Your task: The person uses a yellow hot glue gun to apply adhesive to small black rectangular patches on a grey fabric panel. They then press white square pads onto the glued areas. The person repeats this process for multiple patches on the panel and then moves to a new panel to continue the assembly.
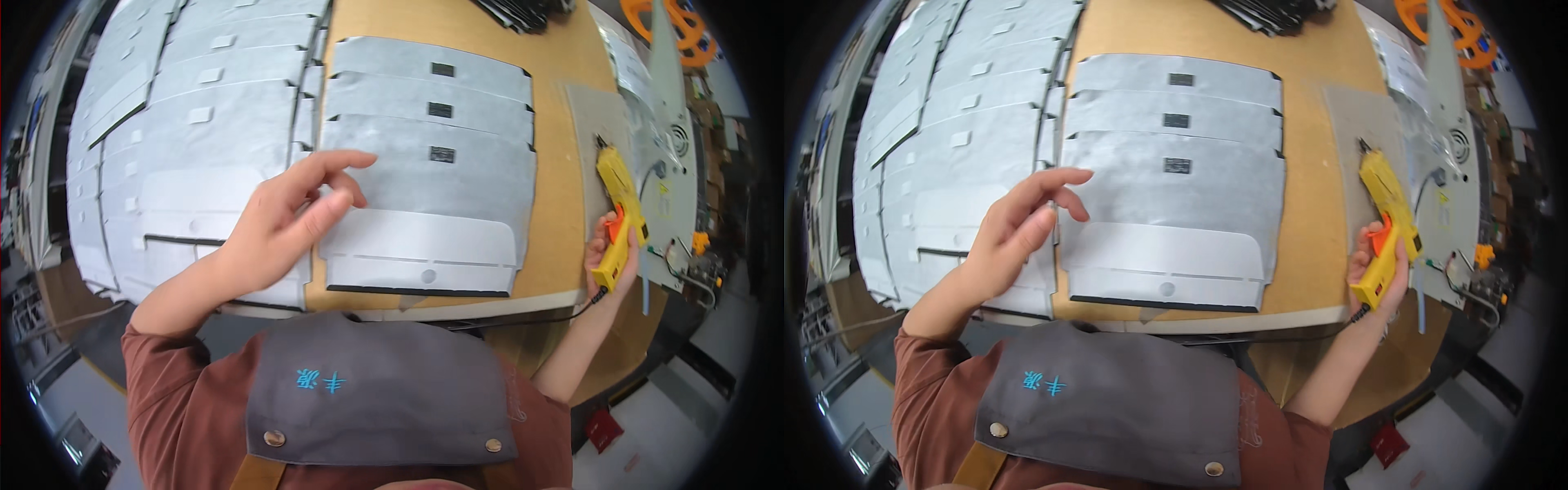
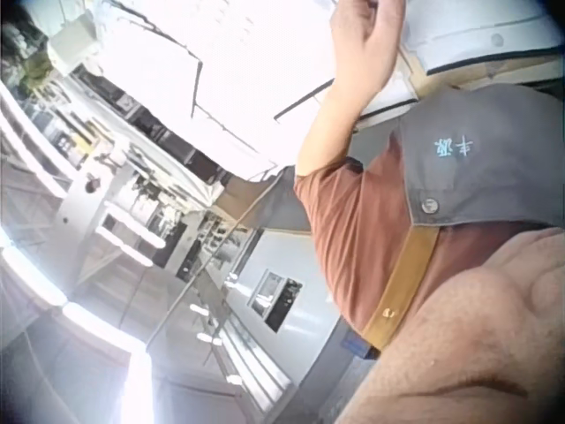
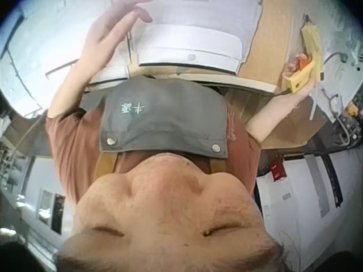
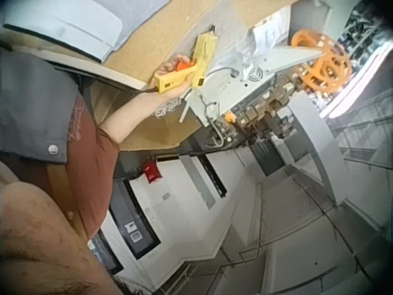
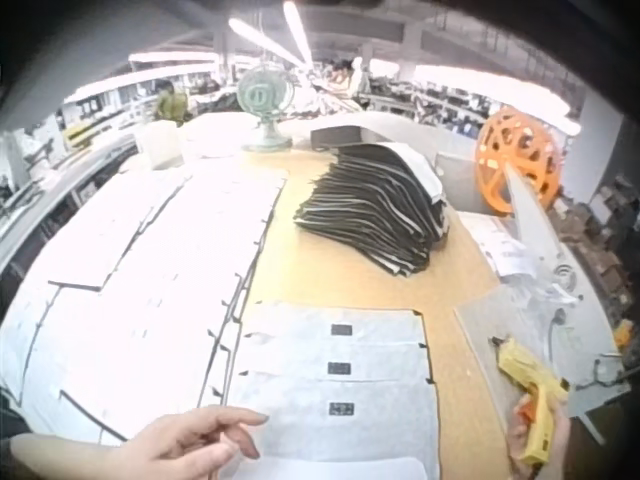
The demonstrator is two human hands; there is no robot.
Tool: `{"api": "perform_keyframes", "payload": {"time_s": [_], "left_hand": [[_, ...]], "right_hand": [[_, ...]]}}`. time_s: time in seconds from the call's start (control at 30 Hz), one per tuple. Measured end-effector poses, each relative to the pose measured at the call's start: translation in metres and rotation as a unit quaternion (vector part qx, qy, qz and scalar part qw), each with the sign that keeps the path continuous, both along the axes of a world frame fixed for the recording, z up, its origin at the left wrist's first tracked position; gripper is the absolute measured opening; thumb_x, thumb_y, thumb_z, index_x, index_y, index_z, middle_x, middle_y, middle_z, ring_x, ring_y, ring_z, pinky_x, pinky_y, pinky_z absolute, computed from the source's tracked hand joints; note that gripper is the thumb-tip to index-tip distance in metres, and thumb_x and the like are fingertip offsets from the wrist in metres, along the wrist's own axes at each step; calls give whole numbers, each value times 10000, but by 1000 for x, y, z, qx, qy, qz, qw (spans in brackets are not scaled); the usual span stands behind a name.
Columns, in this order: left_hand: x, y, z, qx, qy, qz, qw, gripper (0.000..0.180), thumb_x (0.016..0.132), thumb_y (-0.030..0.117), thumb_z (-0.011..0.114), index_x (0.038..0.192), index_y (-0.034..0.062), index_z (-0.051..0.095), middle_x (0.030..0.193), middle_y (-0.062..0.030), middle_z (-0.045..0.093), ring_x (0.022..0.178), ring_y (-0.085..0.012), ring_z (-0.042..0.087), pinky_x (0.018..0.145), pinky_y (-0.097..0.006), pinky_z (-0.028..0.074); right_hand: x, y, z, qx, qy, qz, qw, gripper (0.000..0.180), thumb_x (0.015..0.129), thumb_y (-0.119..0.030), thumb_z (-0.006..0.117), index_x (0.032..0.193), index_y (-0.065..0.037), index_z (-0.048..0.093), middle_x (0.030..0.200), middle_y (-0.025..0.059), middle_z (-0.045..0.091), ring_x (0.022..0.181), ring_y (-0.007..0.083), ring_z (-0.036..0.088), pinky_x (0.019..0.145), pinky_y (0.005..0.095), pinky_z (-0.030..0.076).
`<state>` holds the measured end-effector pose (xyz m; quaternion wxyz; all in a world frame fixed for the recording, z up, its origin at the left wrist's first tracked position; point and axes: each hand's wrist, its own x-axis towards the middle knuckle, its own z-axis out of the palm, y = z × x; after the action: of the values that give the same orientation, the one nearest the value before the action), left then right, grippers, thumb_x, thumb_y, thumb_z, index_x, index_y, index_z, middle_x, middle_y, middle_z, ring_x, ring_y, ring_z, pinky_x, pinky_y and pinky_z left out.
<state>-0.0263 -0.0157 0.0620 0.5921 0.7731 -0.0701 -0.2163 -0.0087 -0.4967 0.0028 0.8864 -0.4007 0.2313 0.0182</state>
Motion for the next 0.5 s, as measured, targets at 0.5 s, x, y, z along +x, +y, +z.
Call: {"api": "perform_keyframes", "payload": {"time_s": [0.5], "left_hand": [[-42, -31, -1, -407, 293, 117, 857, 918, 707, -171, 368, 1567, 112, 214, 1441, -146, 450, 1372, -239, 458, 1152, -349, 400]], "right_hand": [[-45, 43, 40, -763, -18, -47, 644, 181, 936, -161, 662, 997, 8, 661, 961, 72, 658, 846, 166, 618, 763, 281, 496]]}}
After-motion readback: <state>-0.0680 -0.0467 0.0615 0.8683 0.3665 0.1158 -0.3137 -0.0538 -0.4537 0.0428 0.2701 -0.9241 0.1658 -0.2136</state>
